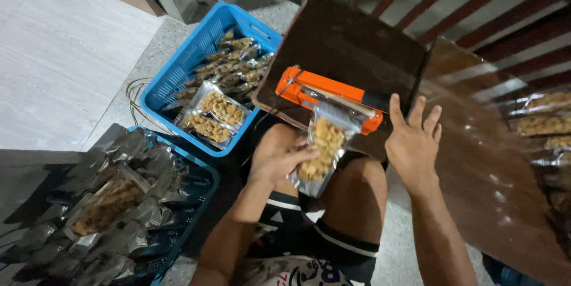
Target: The person repeatedly picks up small transparent bags of snacks from a blue basket, places them into an orange handheld heat sealer, and seals the top. Sealed bags are then placed onto a wooden board to the right. The process continues for the duration of the clip.
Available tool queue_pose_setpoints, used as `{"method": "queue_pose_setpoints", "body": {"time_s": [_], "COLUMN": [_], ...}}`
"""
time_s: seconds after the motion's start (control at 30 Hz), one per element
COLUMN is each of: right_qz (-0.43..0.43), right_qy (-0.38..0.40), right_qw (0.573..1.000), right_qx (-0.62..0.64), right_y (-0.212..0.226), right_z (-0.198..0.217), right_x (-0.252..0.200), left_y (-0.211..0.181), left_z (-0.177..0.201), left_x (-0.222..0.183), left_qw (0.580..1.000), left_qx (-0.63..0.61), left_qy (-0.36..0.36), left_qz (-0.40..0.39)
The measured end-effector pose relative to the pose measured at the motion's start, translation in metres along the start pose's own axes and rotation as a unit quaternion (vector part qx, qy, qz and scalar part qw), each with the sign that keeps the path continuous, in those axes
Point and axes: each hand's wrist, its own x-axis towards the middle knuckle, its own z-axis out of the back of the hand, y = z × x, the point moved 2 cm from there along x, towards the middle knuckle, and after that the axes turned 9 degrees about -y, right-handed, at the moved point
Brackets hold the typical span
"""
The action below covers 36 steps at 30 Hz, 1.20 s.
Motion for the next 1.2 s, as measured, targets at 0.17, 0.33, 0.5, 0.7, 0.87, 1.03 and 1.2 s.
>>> {"method": "queue_pose_setpoints", "body": {"time_s": [0.17,0.33,0.5,0.7,0.87,1.03,1.2], "right_qz": [-0.062,-0.084,-0.001,0.023,0.07,-0.087,-0.022], "right_qy": [0.08,0.164,0.065,0.079,0.06,0.175,0.107], "right_qw": [0.957,0.93,0.913,0.906,0.919,0.913,0.929], "right_qx": [0.271,0.319,0.404,0.416,0.383,0.359,0.355], "right_y": [0.037,0.096,0.132,0.148,0.142,0.122,0.091], "right_z": [0.051,0.058,0.068,0.064,0.073,0.07,0.078], "right_x": [0.009,0.038,0.063,0.068,0.06,0.042,0.033], "left_y": [0.006,0.0,-0.033,-0.034,-0.005,0.018,0.045], "left_z": [0.037,0.053,0.104,0.182,0.212,0.221,0.23], "left_x": [-0.046,-0.054,-0.046,0.077,0.191,0.243,0.247], "left_qw": [0.81,0.957,0.958,0.85,0.796,0.71,0.682], "left_qx": [-0.023,-0.22,-0.21,-0.004,0.116,0.354,0.552], "left_qy": [0.23,0.179,-0.005,-0.433,-0.548,-0.523,-0.463], "left_qz": [-0.538,-0.068,-0.193,-0.299,-0.23,-0.313,-0.123]}}
